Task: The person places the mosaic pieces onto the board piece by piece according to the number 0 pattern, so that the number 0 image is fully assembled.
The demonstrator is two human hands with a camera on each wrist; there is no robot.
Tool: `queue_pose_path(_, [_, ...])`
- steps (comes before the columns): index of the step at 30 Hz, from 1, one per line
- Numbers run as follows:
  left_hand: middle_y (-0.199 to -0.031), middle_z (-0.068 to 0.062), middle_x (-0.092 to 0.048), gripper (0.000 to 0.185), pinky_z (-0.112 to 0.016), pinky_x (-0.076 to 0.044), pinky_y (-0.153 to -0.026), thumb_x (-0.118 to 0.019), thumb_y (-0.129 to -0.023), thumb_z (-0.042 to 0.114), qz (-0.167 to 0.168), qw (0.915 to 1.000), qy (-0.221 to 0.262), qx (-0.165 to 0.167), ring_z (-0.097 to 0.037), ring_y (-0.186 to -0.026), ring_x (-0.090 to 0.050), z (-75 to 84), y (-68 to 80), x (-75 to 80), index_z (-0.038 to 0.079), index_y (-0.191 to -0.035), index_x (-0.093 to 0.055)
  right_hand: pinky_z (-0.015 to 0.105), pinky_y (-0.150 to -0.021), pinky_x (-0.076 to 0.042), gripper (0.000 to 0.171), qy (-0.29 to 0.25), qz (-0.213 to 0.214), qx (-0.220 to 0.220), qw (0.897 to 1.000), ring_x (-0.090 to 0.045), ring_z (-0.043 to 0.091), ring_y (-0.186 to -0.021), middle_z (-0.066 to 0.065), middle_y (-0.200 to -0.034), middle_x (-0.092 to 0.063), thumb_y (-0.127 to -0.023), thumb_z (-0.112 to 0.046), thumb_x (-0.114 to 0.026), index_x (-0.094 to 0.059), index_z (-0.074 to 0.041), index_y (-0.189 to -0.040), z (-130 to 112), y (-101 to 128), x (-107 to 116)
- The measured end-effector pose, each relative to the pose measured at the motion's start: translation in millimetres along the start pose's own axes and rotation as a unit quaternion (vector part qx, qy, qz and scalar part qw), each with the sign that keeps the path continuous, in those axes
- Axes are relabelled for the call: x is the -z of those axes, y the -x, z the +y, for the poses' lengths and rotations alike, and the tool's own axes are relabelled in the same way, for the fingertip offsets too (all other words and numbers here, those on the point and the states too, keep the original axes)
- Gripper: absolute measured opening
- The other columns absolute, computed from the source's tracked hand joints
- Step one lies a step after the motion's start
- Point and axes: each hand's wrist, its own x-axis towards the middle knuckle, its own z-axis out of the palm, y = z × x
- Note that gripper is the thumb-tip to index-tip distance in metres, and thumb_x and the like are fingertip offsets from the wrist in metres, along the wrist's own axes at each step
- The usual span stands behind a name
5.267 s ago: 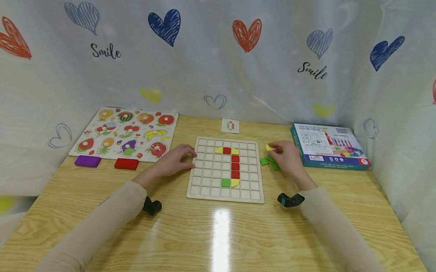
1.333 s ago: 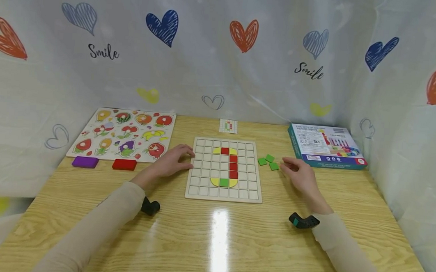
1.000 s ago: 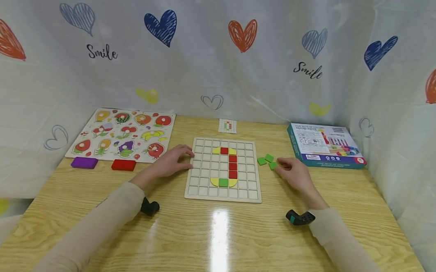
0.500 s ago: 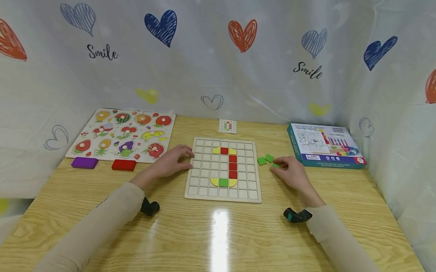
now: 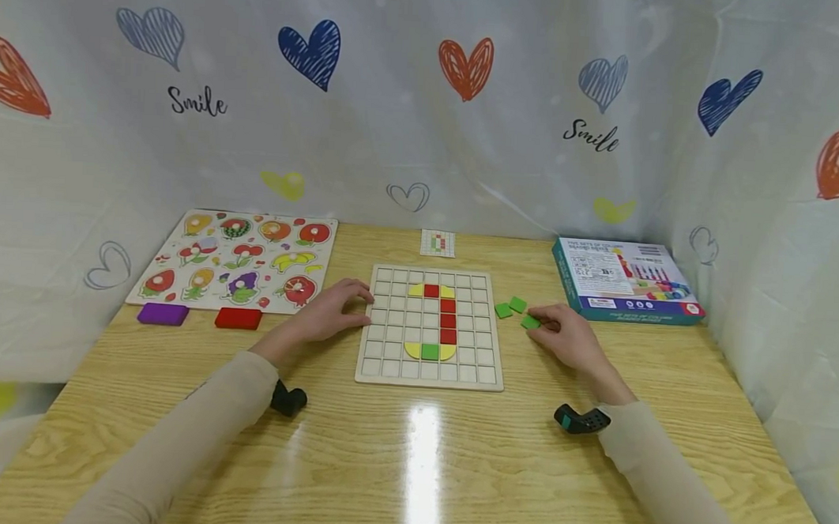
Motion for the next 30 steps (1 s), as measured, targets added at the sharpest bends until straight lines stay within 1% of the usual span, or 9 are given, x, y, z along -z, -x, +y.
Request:
queue_pose_path(4, [-0.141, -0.017, -0.047, 0.032, -0.05, -0.03, -0.113, -0.07, -0.092, 0.021, 0.0, 1.0, 0.001, 0.001, -0.035, -0.135, -0.039, -1.5, 0.2, -0.7, 0.006, -0.119, -0.061, 0.048, -0.089, -0.051, 0.033, 0.001, 0.004, 0.013, 1.0, -0.061, 0.033, -0.102, 0.019, -0.115, -0.062, -0.092, -0.012, -0.068, -0.065, 0.001, -0.123, 2, 2, 2])
queue_pose_path(10, [-0.141, -0.016, -0.046, 0.033, -0.05, -0.029, -0.113, -0.07, -0.092, 0.022, -0.001, 1.0, 0.001, 0.004, -0.034, -0.135, -0.038, -2.3, 0.1, -1.7, 0.007, -0.12, -0.061, 0.047, -0.089, -0.051, 0.035, -0.004, 0.004, 0.01, 1.0, -0.062, 0.031, -0.102, 0.018, -0.115, -0.062, -0.092, -0.015, -0.07, -0.066, -0.001, -0.123, 3, 1, 3])
queue_pose_path(14, [-0.142, -0.015, -0.046, 0.033, -0.049, -0.029, -0.113, -0.069, -0.093, 0.023, -0.005, 0.9999, 0.0, 0.013, -0.033, -0.136, -0.038, -2.3, -2.2, -2.5, 0.008, -0.121, -0.061, 0.043, -0.082, -0.05, 0.037, 0.022, 0.003, 0.023, 0.999, -0.06, 0.027, -0.095, 0.017, -0.109, -0.062, -0.091, -0.017, -0.071, -0.066, 0.001, -0.123, -1, 1, 3])
queue_pose_path(17, [-0.143, -0.013, -0.045, 0.032, -0.048, -0.029, -0.113, -0.069, -0.093, 0.024, -0.008, 0.9997, -0.002, 0.022, -0.032, -0.136, -0.037, -2.1, -3.7, -2.8, 0.009, -0.121, -0.061, 0.04, -0.077, -0.048, 0.035, 0.048, 0.007, 0.036, 0.998, -0.058, 0.025, -0.089, 0.016, -0.104, -0.062, -0.091, -0.015, -0.071, -0.066, 0.002, -0.121, -3, 0, 2])
queue_pose_path(20, [-0.142, -0.014, -0.045, 0.032, -0.048, -0.029, -0.113, -0.069, -0.093, 0.023, -0.009, 0.9997, -0.004, 0.02, -0.032, -0.136, -0.037, -1.8, -3.6, -2.4, 0.009, -0.12, -0.061, 0.04, -0.076, -0.048, 0.033, 0.054, 0.01, 0.031, 0.998, -0.059, 0.026, -0.089, 0.016, -0.102, -0.063, -0.091, -0.012, -0.069, -0.066, 0.002, -0.121, -3, -1, 1])
queue_pose_path(23, [-0.142, -0.015, -0.046, 0.032, -0.049, -0.029, -0.113, -0.069, -0.093, 0.023, -0.007, 0.9998, -0.005, 0.016, -0.033, -0.136, -0.038, -1.5, -2.7, -1.4, 0.008, -0.12, -0.061, 0.043, -0.079, -0.05, 0.034, 0.048, 0.011, 0.019, 0.999, -0.06, 0.028, -0.092, 0.017, -0.104, -0.062, -0.093, -0.012, -0.067, -0.065, 0.001, -0.124, -6, 0, 2])
queue_pose_path(25, [-0.141, -0.015, -0.046, 0.033, -0.049, -0.029, -0.113, -0.07, -0.092, 0.023, -0.005, 0.9999, -0.007, 0.011, -0.034, -0.135, -0.039, -1.2, -1.8, -0.8, 0.007, -0.12, -0.061, 0.045, -0.081, -0.052, 0.034, 0.035, 0.014, 0.008, 0.999, -0.062, 0.03, -0.094, 0.017, -0.107, -0.061, -0.094, -0.014, -0.066, -0.064, -0.001, -0.126, -10, 0, 3])
queue_pose_path(27, [-0.14, -0.015, -0.047, 0.033, -0.049, -0.03, -0.113, -0.07, -0.092, 0.023, -0.003, 0.9999, -0.009, 0.009, -0.033, -0.134, -0.039, -1.0, -1.1, -0.2, 0.007, -0.12, -0.061, 0.047, -0.083, -0.052, 0.035, 0.019, 0.018, 0.006, 1.0, -0.064, 0.032, -0.098, 0.018, -0.111, -0.061, -0.094, -0.016, -0.066, -0.064, -0.002, -0.127, -15, 0, 3])
queue_pose_path(30, [-0.14, -0.015, -0.048, 0.034, -0.049, -0.03, -0.113, -0.07, -0.092, 0.023, -0.001, 0.9999, -0.011, 0.008, -0.033, -0.134, -0.04, -1.2, -0.5, 0.5, 0.007, -0.12, -0.062, 0.048, -0.086, -0.052, 0.036, -0.006, 0.022, 0.004, 1.0, -0.064, 0.032, -0.101, 0.017, -0.116, -0.06, -0.094, -0.018, -0.067, -0.064, -0.006, -0.128, -24, -2, 4])
